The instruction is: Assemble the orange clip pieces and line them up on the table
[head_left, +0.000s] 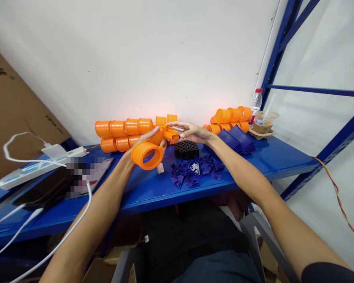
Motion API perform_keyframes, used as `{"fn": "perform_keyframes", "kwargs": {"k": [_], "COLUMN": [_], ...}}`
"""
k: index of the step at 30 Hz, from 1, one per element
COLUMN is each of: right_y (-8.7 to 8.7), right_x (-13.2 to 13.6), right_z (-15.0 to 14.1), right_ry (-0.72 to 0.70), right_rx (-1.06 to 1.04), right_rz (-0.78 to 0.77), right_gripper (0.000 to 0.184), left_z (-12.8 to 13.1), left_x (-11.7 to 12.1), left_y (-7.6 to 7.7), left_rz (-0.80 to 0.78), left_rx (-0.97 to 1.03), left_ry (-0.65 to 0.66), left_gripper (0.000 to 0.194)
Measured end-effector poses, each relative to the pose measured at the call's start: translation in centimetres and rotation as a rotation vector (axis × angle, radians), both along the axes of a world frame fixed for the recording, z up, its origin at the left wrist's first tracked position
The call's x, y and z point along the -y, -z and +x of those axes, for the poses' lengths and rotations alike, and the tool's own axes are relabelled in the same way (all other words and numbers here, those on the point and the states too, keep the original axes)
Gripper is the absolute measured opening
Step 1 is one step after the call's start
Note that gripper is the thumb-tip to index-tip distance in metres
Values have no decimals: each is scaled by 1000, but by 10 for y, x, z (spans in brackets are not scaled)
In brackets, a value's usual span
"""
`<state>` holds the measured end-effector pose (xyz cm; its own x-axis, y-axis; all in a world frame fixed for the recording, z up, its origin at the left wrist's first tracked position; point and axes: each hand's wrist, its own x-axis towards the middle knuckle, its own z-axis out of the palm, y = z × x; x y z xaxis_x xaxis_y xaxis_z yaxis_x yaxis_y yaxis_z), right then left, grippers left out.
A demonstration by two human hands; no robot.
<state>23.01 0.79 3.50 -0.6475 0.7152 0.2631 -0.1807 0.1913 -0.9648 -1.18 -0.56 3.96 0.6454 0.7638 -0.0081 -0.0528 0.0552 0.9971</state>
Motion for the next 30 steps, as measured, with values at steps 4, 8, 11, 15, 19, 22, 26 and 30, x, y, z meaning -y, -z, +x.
{"fn": "perform_keyframes", "kwargs": {"k": [4, 8, 11, 15, 19, 22, 26, 30], "right_y": [0, -2, -1, 0, 2, 2, 1, 0], "right_x": [0, 1, 1, 1, 1, 1, 2, 4], "right_z": [-2, -4, -6, -8, -8, -9, -9, -9], "right_ry": [46, 74, 98, 146, 157, 139, 125, 136], "right_rx": [-1, -2, -23, -33, -20, -15, -13, 7], "right_rz": [6, -3, -14, -12, 10, 15, 13, 14], "right_gripper": [62, 59, 57, 52, 51, 53, 55, 55], "left_z": [-3, -7, -10, -11, -11, -12, -11, -8], "left_x": [-7, -16, -20, -20, -20, -22, -22, -16], "left_y": [5, 14, 18, 16, 13, 14, 14, 11], "left_rz": [75, 111, 111, 92, 127, 136, 119, 156], "left_rx": [-24, -22, -30, -37, -67, -56, -57, -90], "left_ry": [54, 98, 135, 211, 291, 321, 313, 243], "left_gripper": [83, 76, 71, 68, 71, 72, 72, 72]}}
